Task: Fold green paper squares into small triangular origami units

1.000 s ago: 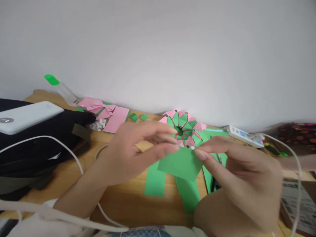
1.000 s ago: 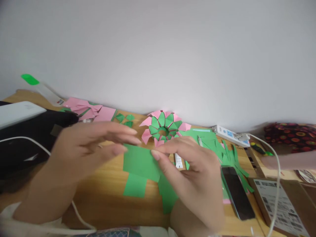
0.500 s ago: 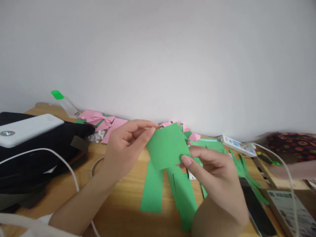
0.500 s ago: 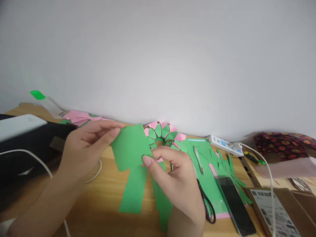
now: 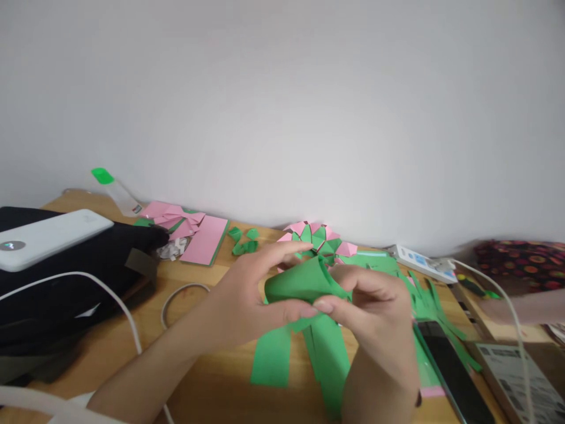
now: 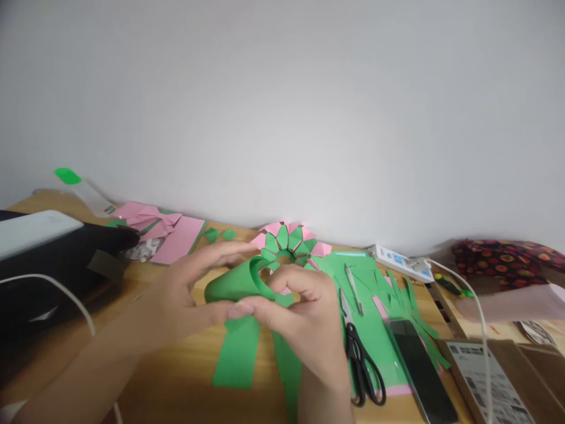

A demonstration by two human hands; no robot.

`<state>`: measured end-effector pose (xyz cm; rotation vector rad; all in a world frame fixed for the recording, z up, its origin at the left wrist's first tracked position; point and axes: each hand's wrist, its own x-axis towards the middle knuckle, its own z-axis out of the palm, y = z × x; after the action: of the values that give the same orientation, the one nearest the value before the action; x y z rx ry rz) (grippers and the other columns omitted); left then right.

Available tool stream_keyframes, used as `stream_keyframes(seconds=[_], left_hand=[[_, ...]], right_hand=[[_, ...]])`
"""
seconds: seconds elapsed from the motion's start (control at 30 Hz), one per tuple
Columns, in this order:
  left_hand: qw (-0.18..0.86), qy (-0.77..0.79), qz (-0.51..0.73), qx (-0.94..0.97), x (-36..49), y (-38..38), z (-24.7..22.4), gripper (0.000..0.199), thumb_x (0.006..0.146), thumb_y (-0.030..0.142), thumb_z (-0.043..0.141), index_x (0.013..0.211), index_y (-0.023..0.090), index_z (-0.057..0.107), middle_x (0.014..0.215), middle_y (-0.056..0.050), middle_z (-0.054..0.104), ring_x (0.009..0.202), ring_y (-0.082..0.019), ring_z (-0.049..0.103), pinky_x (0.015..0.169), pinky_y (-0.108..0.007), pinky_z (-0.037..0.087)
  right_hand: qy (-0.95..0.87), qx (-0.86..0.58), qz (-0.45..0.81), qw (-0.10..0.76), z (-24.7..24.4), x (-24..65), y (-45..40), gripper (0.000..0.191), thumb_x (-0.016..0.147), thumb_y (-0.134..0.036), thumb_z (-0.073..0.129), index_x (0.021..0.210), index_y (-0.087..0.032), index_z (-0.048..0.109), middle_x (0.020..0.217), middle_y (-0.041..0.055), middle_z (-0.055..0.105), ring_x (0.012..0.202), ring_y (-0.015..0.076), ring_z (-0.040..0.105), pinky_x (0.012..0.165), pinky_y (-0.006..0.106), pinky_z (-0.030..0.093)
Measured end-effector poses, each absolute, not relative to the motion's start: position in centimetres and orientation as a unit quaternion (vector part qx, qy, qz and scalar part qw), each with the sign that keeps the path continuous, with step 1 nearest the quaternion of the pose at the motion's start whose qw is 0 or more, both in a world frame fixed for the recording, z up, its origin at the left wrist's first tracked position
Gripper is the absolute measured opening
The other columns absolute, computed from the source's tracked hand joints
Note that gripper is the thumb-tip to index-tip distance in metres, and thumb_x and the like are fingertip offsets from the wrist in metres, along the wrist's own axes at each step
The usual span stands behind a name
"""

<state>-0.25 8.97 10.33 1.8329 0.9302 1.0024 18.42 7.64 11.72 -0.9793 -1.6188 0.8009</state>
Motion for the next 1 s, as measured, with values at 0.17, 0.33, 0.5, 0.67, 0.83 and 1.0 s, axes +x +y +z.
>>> stream_keyframes(seconds=[0.17,0.33,0.5,0.67,0.83,1.0], left_hand=[[0.456,0.378,0.474,0.652,-0.3,9.4,10.2,0.034,0.087,0.026,0.066,0.120,0.025,0.059,0.114,-0.003,0.071,0.101,-0.016,0.069,0.081,-0.022,0.057],[0.467,0.396,0.510,0.604,-0.4,9.7,10.6,0.027,0.084,0.019,0.065,0.111,0.021,0.061,0.099,-0.002,0.075,0.089,-0.015,0.072,0.071,-0.021,0.058],[0.389,0.407,0.450,0.693,-0.8,9.4,10.6,0.048,0.077,0.015,0.067,0.123,0.026,0.059,0.124,-0.004,0.067,0.110,-0.020,0.066,0.089,-0.028,0.056],[0.407,0.405,0.380,0.726,-0.4,9.5,10.6,0.024,0.081,0.021,0.063,0.104,0.022,0.070,0.099,-0.003,0.075,0.090,-0.019,0.069,0.080,-0.029,0.056],[0.461,0.417,0.357,0.697,0.0,9.7,10.6,0.014,0.085,0.024,0.060,0.076,0.016,0.067,0.066,0.001,0.067,0.061,-0.013,0.062,0.054,-0.021,0.047],[0.491,0.422,0.415,0.639,-0.2,9.8,10.8,0.019,0.085,0.031,0.060,0.080,0.015,0.068,0.070,-0.002,0.071,0.060,-0.014,0.063,0.053,-0.023,0.046]], right_hand=[[-0.700,-0.406,0.310,0.499,12.2,19.1,7.6,0.033,0.074,-0.020,0.076,0.053,-0.019,0.051,0.049,-0.0066,0.050,0.048,0.0082,0.045,0.049,0.023,0.039],[-0.677,-0.478,0.259,0.497,11.7,19.9,7.7,0.017,0.079,-0.025,0.072,0.065,-0.020,0.062,0.056,-0.0034,0.057,0.053,0.0109,0.052,0.050,0.024,0.043],[-0.651,-0.513,0.213,0.517,10.8,20.0,8.1,0.005,0.084,-0.024,0.068,0.088,-0.022,0.069,0.076,0.0005,0.069,0.068,0.0139,0.062,0.059,0.026,0.050],[-0.741,-0.444,0.182,0.470,11.5,19.2,8.1,0.014,0.086,-0.014,0.064,0.090,-0.025,0.071,0.083,0.0003,0.072,0.079,0.0145,0.067,0.068,0.027,0.054],[-0.735,-0.440,0.172,0.486,11.2,18.7,7.9,0.018,0.084,-0.017,0.067,0.098,-0.027,0.072,0.089,0.0017,0.074,0.081,0.0174,0.068,0.071,0.032,0.058],[-0.690,-0.378,0.244,0.567,10.9,19.3,7.6,0.023,0.095,-0.028,0.054,0.093,-0.030,0.077,0.091,0.0036,0.074,0.093,0.0200,0.067,0.076,0.035,0.056]])
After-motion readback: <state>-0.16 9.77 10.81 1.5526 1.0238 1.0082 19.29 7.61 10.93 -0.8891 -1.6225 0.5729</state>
